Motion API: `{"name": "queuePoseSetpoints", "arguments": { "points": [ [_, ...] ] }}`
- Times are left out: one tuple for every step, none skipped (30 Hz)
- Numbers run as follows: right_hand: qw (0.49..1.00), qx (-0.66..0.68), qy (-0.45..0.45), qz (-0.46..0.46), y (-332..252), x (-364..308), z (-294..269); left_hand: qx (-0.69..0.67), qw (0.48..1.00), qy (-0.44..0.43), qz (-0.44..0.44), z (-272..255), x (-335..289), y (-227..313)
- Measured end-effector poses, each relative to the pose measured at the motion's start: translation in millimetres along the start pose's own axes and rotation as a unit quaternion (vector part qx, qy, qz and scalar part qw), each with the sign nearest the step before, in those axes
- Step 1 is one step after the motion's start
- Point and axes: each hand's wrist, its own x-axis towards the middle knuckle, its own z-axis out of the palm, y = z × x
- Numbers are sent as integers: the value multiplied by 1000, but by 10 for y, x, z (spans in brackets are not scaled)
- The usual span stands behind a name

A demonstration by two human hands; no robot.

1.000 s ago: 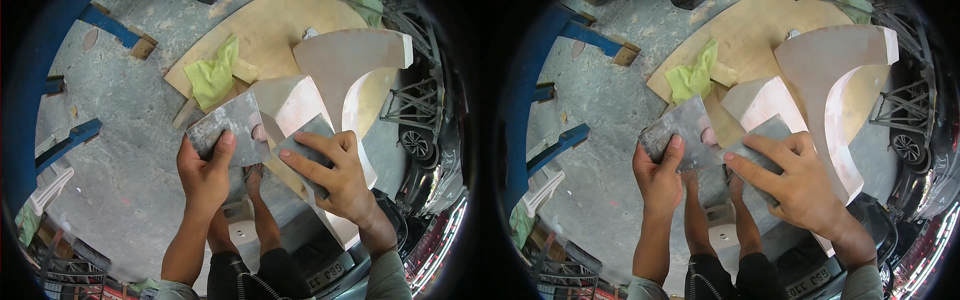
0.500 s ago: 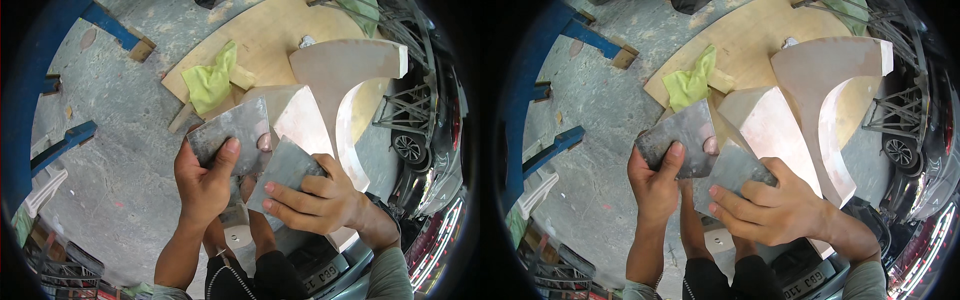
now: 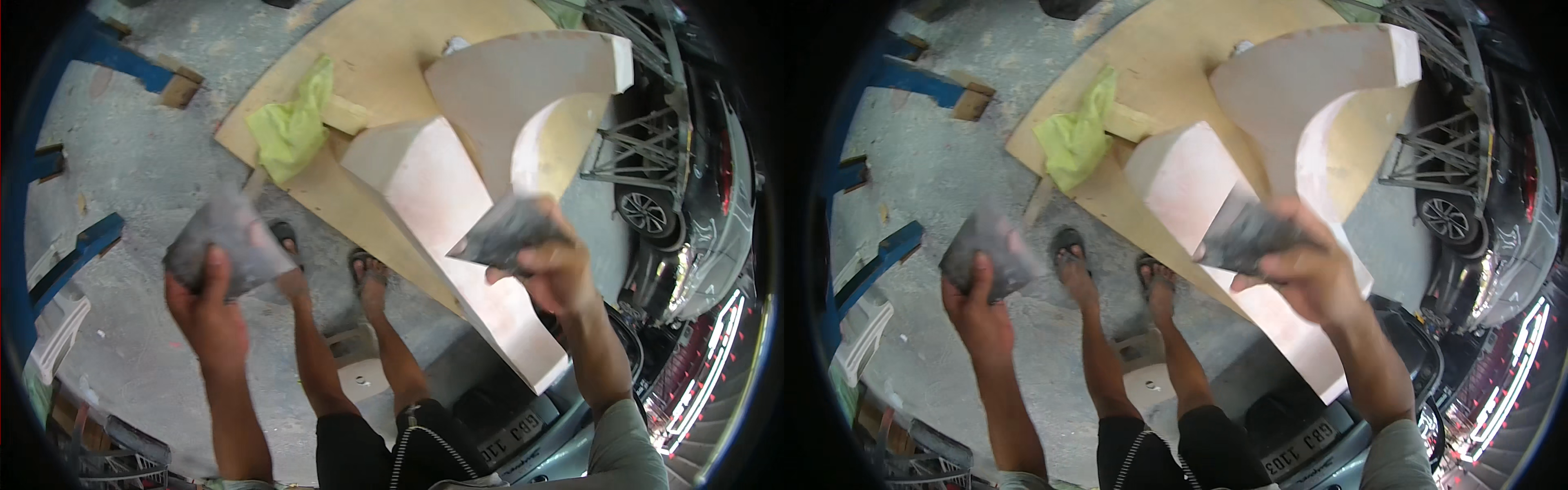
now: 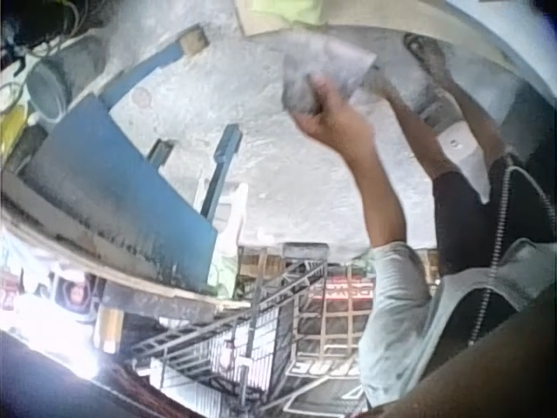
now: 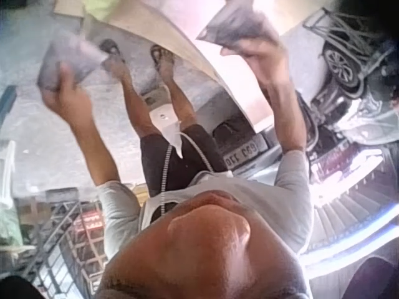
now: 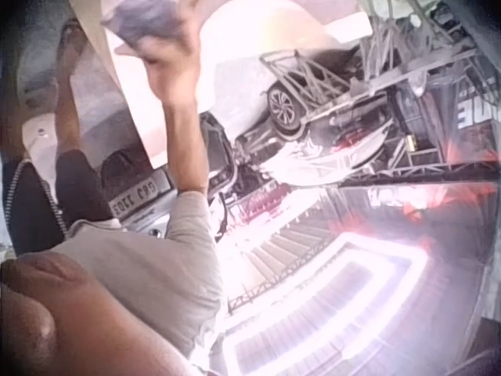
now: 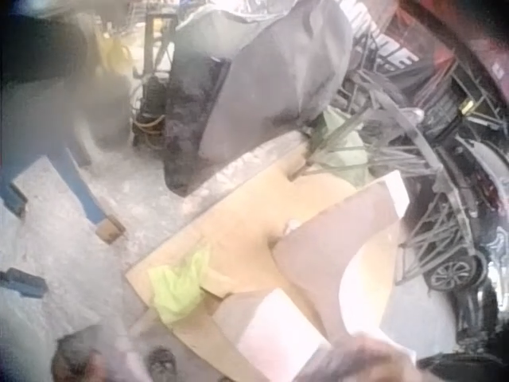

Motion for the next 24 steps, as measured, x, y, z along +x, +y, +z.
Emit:
{"name": "queuePoseSetpoints", "arguments": {
  "points": [
    [1000, -7, 9, -1, -47, -11, -141, 4, 1000, 0, 4, -92, 8, -17],
    [996, 59, 55, 24, -61, 16, -324, 29, 999, 12, -3, -172, -8, -98],
    [986, 128, 97, 48, -74, 50, -462, 54, 998, 0, -17, -238, -44, -198],
    [987, 122, 100, 41, -103, 74, -542, 78, 996, -12, -31, -297, -75, -312],
    [988, 125, 80, 50, -120, 88, -600, 73, 997, -14, -32, -375, -106, -413],
    [988, 129, 57, 60, -152, 100, -638, 140, 987, -45, -61, -454, -138, -495],
    [989, 125, 57, 60, -207, 114, -648, 206, 972, -75, -89, -539, -167, -582],
    [998, 39, 28, 38, -248, 138, -634, 205, 972, -72, -89, -647, -190, -659],
    [999, -47, -3, 14, -294, 166, -602, 260, 956, -96, -92, -758, -194, -730],
    [999, -49, -6, 15, -319, 201, -553, 314, 937, -119, -94, -898, -201, -816],
    [934, -342, -72, -79, -324, 263, -471, 356, 923, -121, -85, -1119, -210, -903],
    [773, -597, -131, -167, -334, 320, -359, 358, 923, -116, -84, -1424, -231, -998],
    [701, -675, -150, -176, -351, 348, -176, 391, 911, -106, -76, -1791, -275, -1083],
    [635, -730, -166, -191, -279, 419, -123, 419, 900, -100, -69, -2082, -351, -1144],
    [596, -753, -170, -220, -187, 492, -125, 455, 882, -85, -85, -2294, -456, -1168],
    [558, -777, -164, -241, -102, 513, -301, 491, 861, -84, -101, -2359, -535, -1294],
    [558, -778, -163, -237, -59, 580, -339, 503, 853, -79, -117, -2535, -627, -1341],
    [515, -797, -152, -277, -37, 656, -363, 515, 844, -72, -133, -2689, -731, -1381],
    [470, -812, -141, -316, -8, 729, -377, 521, 836, -66, -158, -2811, -852, -1381],
    [469, -815, -141, -311, 5, 792, -361, 525, 829, -61, -183, -2908, -964, -1371],
    [456, -824, -118, -313, 27, 851, -333, 525, 824, -48, -206, -2993, -1073, -1366],
    [443, -834, -95, -314, 46, 895, -315, 524, 819, -35, -229, -3065, -1184, -1369],
    [447, -832, -95, -315, 79, 947, -286, 554, 804, -56, -210, -3320, -1304, -1372],
    [437, -834, -87, -326, 115, 1002, -261, 582, 787, -75, -190, -3584, -1422, -1397]
  ]
}}
